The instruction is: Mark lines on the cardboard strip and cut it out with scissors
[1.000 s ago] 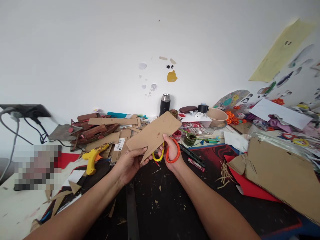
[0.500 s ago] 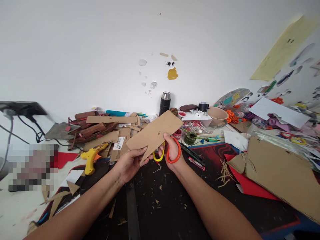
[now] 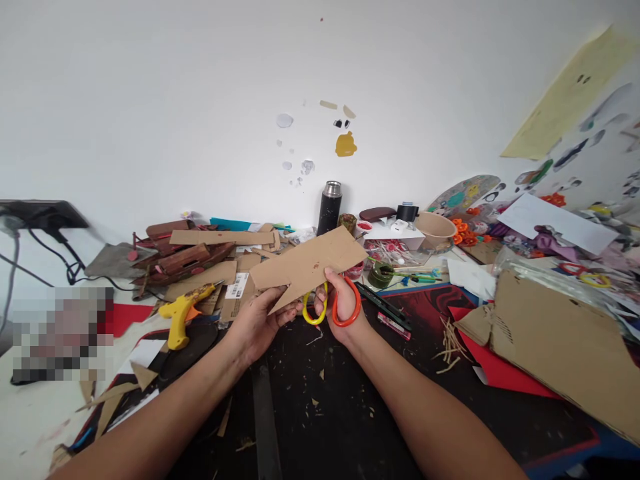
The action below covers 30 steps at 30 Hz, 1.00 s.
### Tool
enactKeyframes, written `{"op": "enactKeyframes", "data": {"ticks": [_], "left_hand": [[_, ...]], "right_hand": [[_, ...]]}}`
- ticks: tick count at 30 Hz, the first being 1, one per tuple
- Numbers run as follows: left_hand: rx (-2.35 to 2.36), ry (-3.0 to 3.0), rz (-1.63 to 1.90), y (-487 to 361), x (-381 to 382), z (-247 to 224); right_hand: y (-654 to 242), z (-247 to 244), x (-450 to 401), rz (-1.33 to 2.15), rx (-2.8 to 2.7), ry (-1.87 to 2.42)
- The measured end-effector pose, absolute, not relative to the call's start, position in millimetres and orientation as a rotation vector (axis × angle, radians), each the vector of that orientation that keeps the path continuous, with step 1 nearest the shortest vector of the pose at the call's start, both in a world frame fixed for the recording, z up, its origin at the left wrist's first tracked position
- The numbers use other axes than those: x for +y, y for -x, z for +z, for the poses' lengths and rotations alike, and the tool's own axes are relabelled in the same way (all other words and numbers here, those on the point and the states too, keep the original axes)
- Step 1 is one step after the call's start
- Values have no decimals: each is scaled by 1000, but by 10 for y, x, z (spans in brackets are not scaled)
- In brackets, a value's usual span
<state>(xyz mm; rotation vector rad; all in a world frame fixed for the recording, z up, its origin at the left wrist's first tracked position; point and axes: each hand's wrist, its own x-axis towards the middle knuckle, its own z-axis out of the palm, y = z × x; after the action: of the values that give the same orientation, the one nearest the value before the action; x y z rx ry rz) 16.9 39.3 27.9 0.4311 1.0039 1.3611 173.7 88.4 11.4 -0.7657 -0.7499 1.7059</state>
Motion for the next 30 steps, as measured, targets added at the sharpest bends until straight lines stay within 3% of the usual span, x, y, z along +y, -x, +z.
{"op": "enactKeyframes", "data": {"ticks": [11, 30], "left_hand": [[982, -741, 1297, -110, 378, 350], [1069, -457, 1355, -191, 333, 385]], "right_hand": [[-1798, 151, 952, 1656, -717, 744], [-1733, 169, 892, 1653, -833, 715]]}}
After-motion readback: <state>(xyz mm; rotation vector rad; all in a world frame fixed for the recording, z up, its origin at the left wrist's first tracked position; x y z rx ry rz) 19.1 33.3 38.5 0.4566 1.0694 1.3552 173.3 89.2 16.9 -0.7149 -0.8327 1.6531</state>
